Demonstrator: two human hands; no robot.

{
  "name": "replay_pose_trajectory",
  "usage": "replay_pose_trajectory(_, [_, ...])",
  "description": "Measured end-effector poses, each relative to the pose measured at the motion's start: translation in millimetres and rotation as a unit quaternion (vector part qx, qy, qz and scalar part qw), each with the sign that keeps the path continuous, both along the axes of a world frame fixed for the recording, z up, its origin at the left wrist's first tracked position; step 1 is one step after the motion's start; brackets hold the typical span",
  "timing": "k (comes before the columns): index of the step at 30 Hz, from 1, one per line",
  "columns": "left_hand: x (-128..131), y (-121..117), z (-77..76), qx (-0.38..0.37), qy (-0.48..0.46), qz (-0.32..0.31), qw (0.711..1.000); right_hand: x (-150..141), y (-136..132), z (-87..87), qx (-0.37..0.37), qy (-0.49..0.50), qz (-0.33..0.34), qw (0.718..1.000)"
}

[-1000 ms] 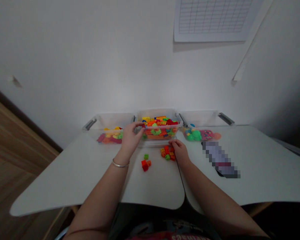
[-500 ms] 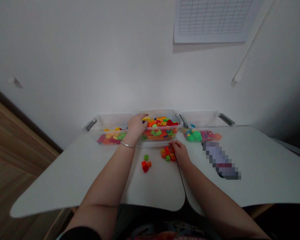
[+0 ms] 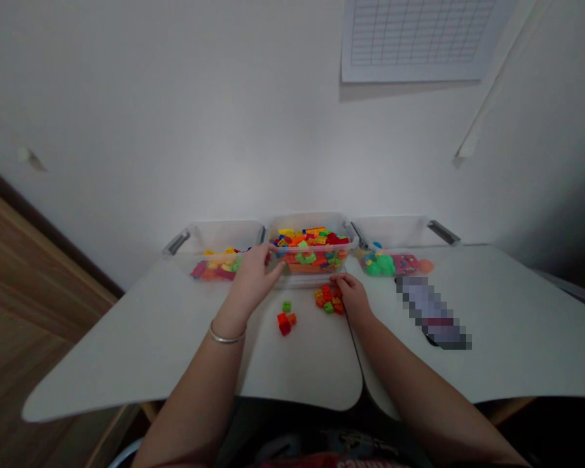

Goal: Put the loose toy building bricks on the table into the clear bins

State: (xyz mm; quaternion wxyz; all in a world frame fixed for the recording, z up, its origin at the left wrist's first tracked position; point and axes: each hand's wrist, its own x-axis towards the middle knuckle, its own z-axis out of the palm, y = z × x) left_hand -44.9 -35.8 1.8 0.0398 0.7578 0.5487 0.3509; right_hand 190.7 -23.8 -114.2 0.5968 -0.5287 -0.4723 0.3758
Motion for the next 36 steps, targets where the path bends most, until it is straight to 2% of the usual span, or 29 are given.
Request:
replay_pose_trajectory(3, [-3, -23, -18.8, -0.111, 0.057, -0.037, 0.992, 0, -2, 1.1, -0.008, 0.003, 0.005, 1.0])
replay_pose_trajectory(5, [-5, -35, -31.7, -0.167, 0.084, -0.04, 0.982, -1, -2, 1.1, -0.017, 0.013, 0.004, 1.0])
replay_pose_trajectory(10, [-2, -50, -51.2, -0.23, 0.164, -0.054, 0.958, -2, -3, 1.6, -0.024, 0.009, -0.014, 1.0])
replay_pose_trajectory(15, [3, -49, -53.9, -0.23, 0.193, -0.058, 0.952, -3, -5, 5.9, 0.02, 0.028, -0.029, 0.999])
replay_pose_trajectory(20, [6, -45, -55.5, -0.201, 0.171, -0.065, 0.962, -11, -6, 7.8, 0.028, 0.086, 0.033, 0.995])
replay_pose_trajectory(24, [9, -40, -61.2, -0.186, 0.153, -0.068, 0.968, -19, -7, 5.5, 0.032, 0.047, 0.085, 0.995])
replay_pose_trajectory(28, [10, -37, -65.4, -0.172, 0.13, -0.081, 0.973, -19, -12, 3.4, 0.04, 0.009, 0.107, 0.993])
replay_pose_trajectory(32, [9, -39, -64.5, -0.16, 0.121, -0.065, 0.978, -13, -11, 1.7, 0.047, -0.019, 0.072, 0.996])
replay_pose_trajectory(36, [8, -41, -63.2, -0.151, 0.174, -0.012, 0.973, -8, -5, -2.4, 0.008, -0.004, 0.035, 0.999])
